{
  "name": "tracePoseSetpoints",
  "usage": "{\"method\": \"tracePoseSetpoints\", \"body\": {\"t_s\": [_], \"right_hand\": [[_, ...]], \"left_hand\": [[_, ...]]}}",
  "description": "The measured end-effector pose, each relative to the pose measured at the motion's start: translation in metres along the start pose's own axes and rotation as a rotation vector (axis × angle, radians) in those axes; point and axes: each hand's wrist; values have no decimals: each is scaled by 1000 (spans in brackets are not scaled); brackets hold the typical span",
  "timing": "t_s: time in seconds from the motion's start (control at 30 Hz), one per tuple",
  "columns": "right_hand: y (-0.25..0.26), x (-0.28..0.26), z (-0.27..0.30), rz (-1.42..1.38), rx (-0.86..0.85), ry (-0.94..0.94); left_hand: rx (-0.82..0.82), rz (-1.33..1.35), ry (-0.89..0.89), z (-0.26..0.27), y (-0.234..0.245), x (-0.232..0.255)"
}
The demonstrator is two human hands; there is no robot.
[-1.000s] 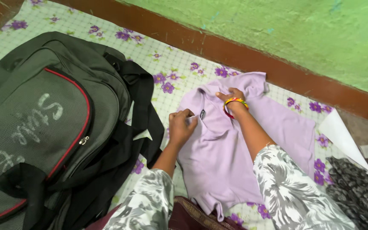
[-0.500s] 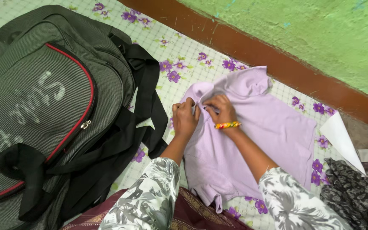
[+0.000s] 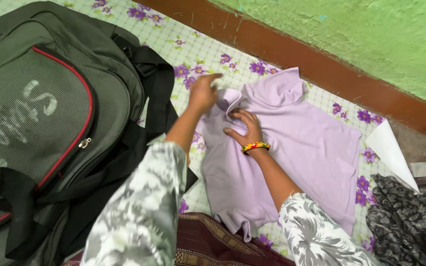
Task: The person folds a pair of blue pants and a purple shirt by hand and places them into a black and green backpack.
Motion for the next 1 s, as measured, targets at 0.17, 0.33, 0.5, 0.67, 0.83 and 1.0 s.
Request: {"method": "tracePoseSetpoints", "body": {"t_s": [0.17,0.33,0.5,0.67,0.83,1.0], "right_hand": [[1,-9,-5,-13,7,-57],[5,-19,-5,-32,-14,-61],[7,-26,-8,-24,-37,-111],[7,-29,-7,-55,-20,-116],[6,-27,-6,-45,-18,-102],[-2,-6,-5,-33,4,-111]], "left_hand": [[-999,346,71,-48,-20,-2],[-752,253,-121,-51,17,-2],[-266,100,-195,-22,33,-7],[-422,138,694,-24,24,-20],[-806,-136,597,-10,26,6],[-448,-212,130,39,15,46]]}}
Point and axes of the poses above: each hand's wrist, its own z-axis away from the middle knuckle, its own y-axis out of the back of the hand, x = y × z, and after that the axes turned 8 degrees about -z, right-handed
